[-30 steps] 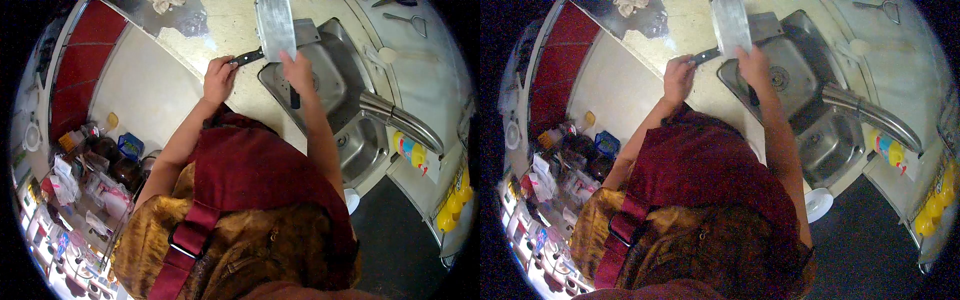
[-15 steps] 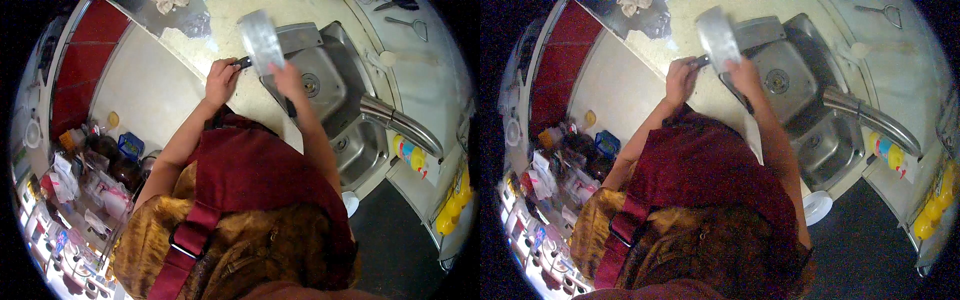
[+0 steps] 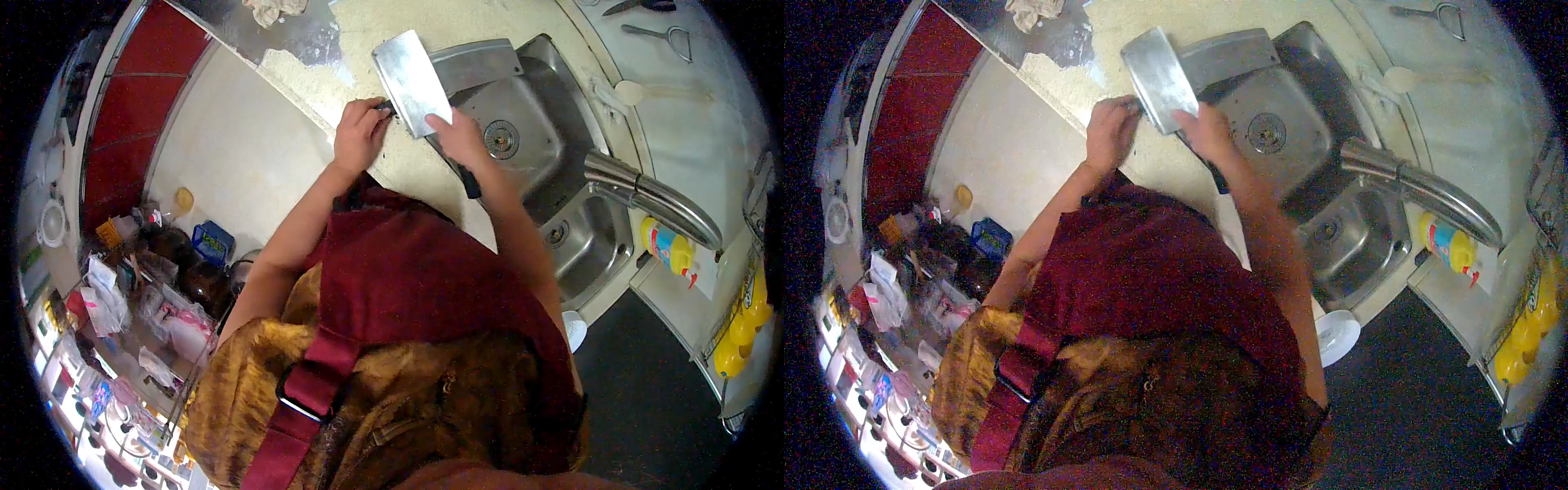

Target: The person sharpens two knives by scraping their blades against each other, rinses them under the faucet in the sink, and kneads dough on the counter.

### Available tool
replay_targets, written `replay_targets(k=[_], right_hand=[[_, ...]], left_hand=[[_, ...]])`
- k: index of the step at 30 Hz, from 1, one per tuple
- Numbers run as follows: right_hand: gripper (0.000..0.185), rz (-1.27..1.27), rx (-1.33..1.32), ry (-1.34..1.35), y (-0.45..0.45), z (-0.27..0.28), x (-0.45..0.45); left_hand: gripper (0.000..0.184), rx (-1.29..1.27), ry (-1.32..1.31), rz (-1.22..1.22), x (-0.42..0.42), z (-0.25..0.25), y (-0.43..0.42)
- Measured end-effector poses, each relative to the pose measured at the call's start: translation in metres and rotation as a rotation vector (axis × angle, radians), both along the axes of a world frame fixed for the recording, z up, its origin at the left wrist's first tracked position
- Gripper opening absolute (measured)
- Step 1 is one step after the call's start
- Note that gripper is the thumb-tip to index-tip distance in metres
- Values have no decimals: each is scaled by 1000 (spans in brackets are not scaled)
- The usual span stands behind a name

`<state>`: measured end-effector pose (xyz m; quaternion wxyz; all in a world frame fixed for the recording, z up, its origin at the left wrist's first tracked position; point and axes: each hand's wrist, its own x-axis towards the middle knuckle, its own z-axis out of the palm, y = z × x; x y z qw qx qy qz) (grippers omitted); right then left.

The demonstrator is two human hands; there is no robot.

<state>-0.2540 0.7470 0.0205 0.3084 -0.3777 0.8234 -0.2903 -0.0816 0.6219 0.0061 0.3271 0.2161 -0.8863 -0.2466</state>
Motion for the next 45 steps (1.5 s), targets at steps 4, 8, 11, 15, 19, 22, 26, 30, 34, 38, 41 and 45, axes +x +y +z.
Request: replay_targets(k=[4,8,11,15,19,22,26,30,34,38,41,45], right_hand=[[39,-240,-110,-135,-7,13,-20],[46,-109,44,103,-2,-1,-15],[46,-175,-77,-82,0,19,-22],[46,-303,196,-195,-7,44,-34],[46,-181,64,-81,-6,6,-22],[42,-272,-40,-97,-6,11,-33],[41,-46,56,37,-4,-12,-17],[51,-219,-4,-119,-8,14,-21],[50,-134,26,45,-2,-1,-22],[52,-265,0,-181,-2,16,-30],[49,-246,-13,-134,1,-5,-30],[42,-47,48,-104,-8,-1,-7]], left_hand=[[21,7,22,3,4,3,0],[21,36,29,9,2,-7,2],[21,47,32,5,2,-4,0],[20,2,5,6,1,-1,1],[21,-1,44,10,3,-6,-1],[22,1,30,0,2,-4,0],[21,7,20,15,1,-4,1],[21,18,13,-2,3,-1,-1],[21,11,9,12,1,-6,1],[21,20,26,6,4,-5,-1],[20,12,21,10,4,-5,1],[21,18,9,10,2,-4,0]])
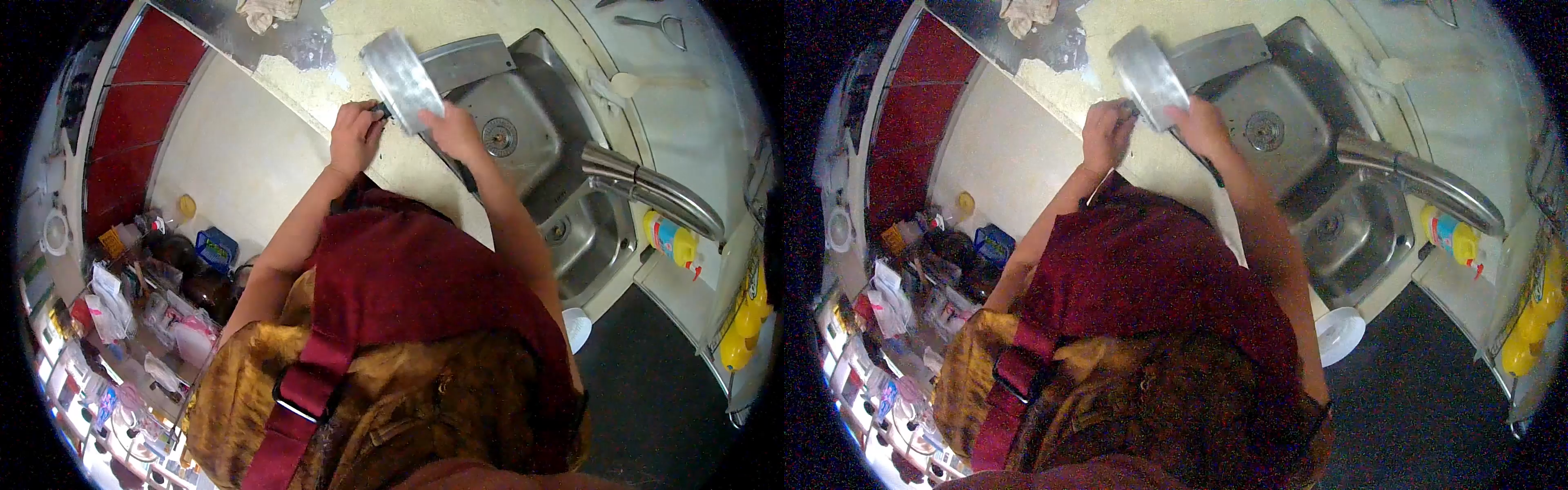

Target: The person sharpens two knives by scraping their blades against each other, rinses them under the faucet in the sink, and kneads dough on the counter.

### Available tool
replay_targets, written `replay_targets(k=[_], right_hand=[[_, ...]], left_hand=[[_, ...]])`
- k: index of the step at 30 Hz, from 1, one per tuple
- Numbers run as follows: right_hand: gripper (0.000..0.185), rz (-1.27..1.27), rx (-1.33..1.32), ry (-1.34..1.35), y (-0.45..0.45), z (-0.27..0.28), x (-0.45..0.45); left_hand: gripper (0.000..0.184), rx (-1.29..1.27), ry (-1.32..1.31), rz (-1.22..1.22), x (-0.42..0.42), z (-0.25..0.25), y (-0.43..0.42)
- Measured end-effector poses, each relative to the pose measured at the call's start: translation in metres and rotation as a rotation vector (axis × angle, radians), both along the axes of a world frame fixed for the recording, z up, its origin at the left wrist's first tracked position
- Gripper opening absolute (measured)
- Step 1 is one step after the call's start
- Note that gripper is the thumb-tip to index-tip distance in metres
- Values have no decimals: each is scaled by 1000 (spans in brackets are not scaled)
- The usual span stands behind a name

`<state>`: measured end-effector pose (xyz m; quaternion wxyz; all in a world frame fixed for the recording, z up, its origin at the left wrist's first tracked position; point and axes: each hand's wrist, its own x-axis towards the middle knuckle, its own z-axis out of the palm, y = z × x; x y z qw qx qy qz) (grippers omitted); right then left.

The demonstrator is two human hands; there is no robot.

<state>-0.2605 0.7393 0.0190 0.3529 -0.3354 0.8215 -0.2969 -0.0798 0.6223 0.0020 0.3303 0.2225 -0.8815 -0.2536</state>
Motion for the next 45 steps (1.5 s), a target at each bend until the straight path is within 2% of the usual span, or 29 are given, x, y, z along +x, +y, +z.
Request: replay_targets(k=[2,3,6,7,10,11,14,15,17,18,21,23,24,27,28,29,32,33,36,37,40,43,45], right_hand=[[44,-115,-67,-44,-8,25,-11],[44,-199,-44,40,-11,43,-16],[44,13,94,201,-10,22,-13],[43,-20,-8,243,-7,11,-9],[42,-82,19,3,-5,15,-24],[41,-108,-133,62,-4,26,-27],[41,-184,18,45,-8,19,-33],[53,-93,-45,36,-5,0,-22],[55,-77,0,68,-3,-16,-20],[56,-65,56,57,-4,2,-22],[58,-227,-6,-205,-10,56,-30],[49,-97,28,81,-6,3,-24],[45,-33,43,225,-9,-3,-18],[43,-77,-63,111,-5,-6,-27],[43,-79,-92,75,-7,10,-27],[43,-170,-148,-77,-6,29,-29],[54,-92,23,26,-10,21,-22],[55,-50,41,162,-11,11,-15],[56,-34,-79,78,-6,0,-27],[55,-84,-134,8,-6,0,-33],[51,-125,5,113,-10,1,-32],[41,-56,-97,239,-7,-6,-14],[41,-128,-106,45,-6,-2,-26]], left_hand=[[22,-4,15,-4,2,1,0],[22,-7,27,-7,1,1,0],[22,-30,13,-3,-1,0,0],[22,-18,15,-8,-3,0,1],[22,0,9,-10,2,2,0],[22,-1,14,-9,1,2,0],[22,-1,16,-8,1,1,1],[22,-5,14,-11,1,1,0],[22,-11,4,-12,0,2,-1],[22,-13,-5,-8,1,2,0],[21,5,9,-13,1,0,0],[21,-6,-8,1,1,-4,0],[21,-15,-15,6,1,-4,0],[21,-9,19,-12,0,-4,-1],[21,-6,9,-10,2,-3,-1],[21,-3,3,-7,1,-1,-1],[21,-8,-7,2,4,-6,0],[21,-17,-5,3,2,-5,-1],[21,0,8,-5,1,-2,-1],[21,-9,-1,-8,1,0,-1],[21,-29,-16,-2,3,0,-1],[21,-35,-5,4,1,1,-1],[22,-16,7,5,0,3,1]])
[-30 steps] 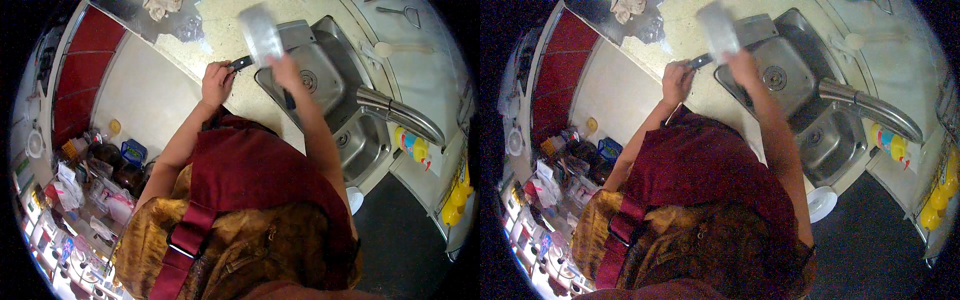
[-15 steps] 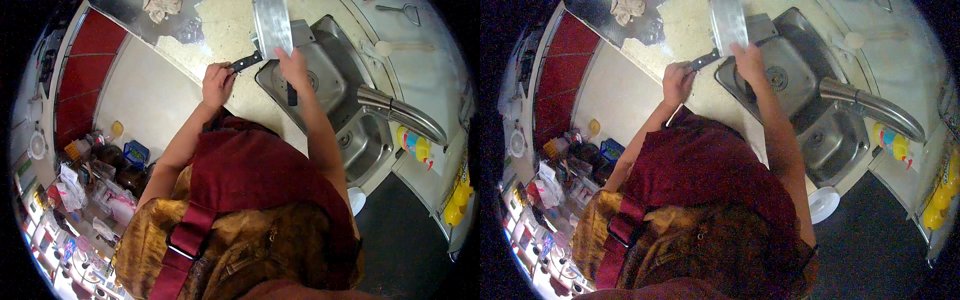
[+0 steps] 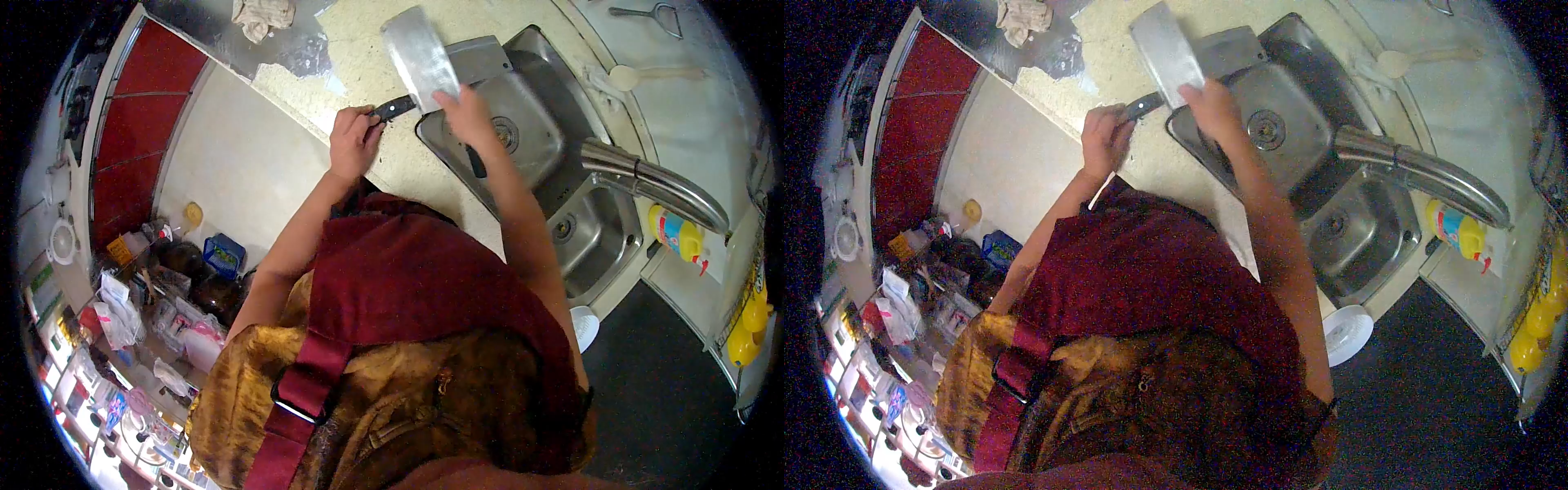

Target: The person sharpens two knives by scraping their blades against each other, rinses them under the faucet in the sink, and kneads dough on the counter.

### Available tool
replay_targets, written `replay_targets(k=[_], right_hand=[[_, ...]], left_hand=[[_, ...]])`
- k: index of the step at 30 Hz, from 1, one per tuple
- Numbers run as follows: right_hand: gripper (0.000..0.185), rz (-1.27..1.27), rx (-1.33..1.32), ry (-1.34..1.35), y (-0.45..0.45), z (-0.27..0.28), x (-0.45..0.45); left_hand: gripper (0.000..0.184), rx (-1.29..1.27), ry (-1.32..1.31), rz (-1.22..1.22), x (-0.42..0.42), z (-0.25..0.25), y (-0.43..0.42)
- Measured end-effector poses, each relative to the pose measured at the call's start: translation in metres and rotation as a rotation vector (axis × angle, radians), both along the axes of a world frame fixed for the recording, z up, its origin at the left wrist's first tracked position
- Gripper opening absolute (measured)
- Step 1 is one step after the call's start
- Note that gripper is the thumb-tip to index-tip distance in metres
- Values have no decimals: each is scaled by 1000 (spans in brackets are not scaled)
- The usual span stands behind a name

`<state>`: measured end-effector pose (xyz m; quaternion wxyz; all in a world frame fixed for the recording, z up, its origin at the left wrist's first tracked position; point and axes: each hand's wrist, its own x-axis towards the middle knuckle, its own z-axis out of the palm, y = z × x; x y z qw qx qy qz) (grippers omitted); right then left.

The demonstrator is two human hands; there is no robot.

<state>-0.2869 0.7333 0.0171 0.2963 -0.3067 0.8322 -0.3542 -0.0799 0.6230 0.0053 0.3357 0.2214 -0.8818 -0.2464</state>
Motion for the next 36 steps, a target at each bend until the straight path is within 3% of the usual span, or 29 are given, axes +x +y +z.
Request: replay_targets(k=[1,6,9,12,16,19,20,23,27,28,31,36], right_hand=[[41,-30,-11,-98,-1,4,-6],[42,37,40,214,-3,-13,16],[43,38,-8,-51,-1,7,-3],[44,-94,37,-55,-7,15,-1],[42,25,29,210,-4,-2,10],[43,-114,-41,-136,-5,30,-3],[53,-138,-72,-112,-4,10,-10],[49,57,48,154,-4,-7,12],[54,-45,-56,-162,-6,19,-2],[55,-126,-39,-116,-9,36,0],[53,85,147,148,-10,8,11],[54,-28,-7,-72,-4,23,1]], left_hand=[[22,-2,-5,-3,0,0,-1],[23,2,-25,15,2,-4,-1],[23,9,1,-13,1,-5,-2],[23,-14,-17,4,1,-6,-1],[23,-4,-8,0,3,-7,-3],[23,-4,6,-6,1,-5,-2],[23,-3,6,0,1,-4,-2],[23,2,6,-1,3,-6,-1],[23,27,27,1,2,-7,-1],[23,24,24,6,1,-6,-1],[23,18,4,8,1,-4,0],[24,55,4,-9,4,-4,-2]])
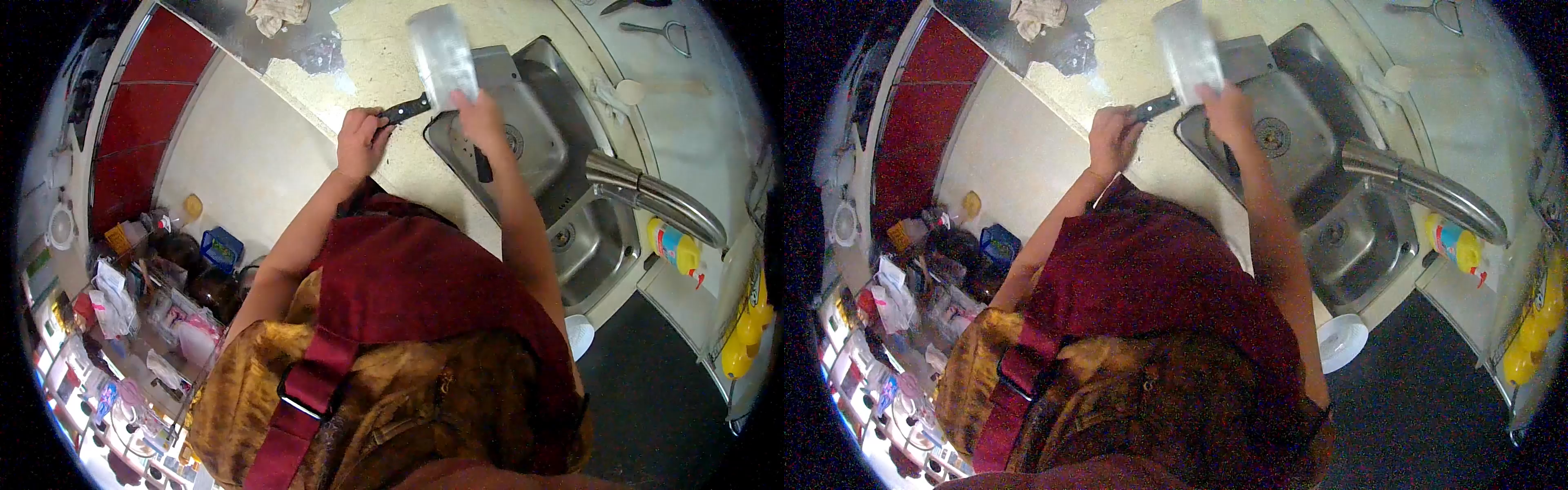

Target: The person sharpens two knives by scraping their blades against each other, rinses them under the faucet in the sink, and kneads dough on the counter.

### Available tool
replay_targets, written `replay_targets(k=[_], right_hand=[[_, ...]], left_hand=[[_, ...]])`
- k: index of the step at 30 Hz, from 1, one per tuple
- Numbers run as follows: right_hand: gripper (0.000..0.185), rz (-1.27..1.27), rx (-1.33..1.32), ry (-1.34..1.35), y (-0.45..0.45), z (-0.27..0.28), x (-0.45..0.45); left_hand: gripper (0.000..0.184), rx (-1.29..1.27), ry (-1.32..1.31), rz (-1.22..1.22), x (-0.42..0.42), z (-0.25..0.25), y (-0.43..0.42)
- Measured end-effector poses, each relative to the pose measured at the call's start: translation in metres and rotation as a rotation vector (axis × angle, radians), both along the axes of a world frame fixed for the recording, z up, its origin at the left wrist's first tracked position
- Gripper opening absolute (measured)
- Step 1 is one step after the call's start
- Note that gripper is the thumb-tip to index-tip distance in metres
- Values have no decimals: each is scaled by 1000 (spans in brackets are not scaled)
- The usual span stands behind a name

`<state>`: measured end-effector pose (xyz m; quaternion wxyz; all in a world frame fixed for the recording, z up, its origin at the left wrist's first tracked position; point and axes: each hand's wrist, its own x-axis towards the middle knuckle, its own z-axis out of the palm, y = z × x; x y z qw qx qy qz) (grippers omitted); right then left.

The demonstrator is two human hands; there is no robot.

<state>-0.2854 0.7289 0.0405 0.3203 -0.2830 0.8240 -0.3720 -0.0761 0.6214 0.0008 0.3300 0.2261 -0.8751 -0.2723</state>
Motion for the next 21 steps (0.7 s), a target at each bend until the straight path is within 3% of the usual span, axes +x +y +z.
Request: replay_targets(k=[2,5,9,10,13,17,21], right_hand=[[54,-119,-39,-8,0,-6,-4],[52,11,141,38,2,-21,10],[40,-53,-6,69,3,-11,-2],[41,-121,-44,84,1,-16,-5],[52,110,133,130,0,-19,10],[55,38,45,-25,2,-12,4],[54,-32,28,48,1,-5,5]], left_hand=[[24,-13,-16,10,0,-2,1],[25,19,-22,27,-1,1,3],[24,-3,8,10,-1,-1,1],[24,-8,0,18,-1,-1,0],[23,-21,-16,28,-2,-1,2],[22,-43,0,20,-2,-1,0],[22,-33,-1,24,-3,3,2]])
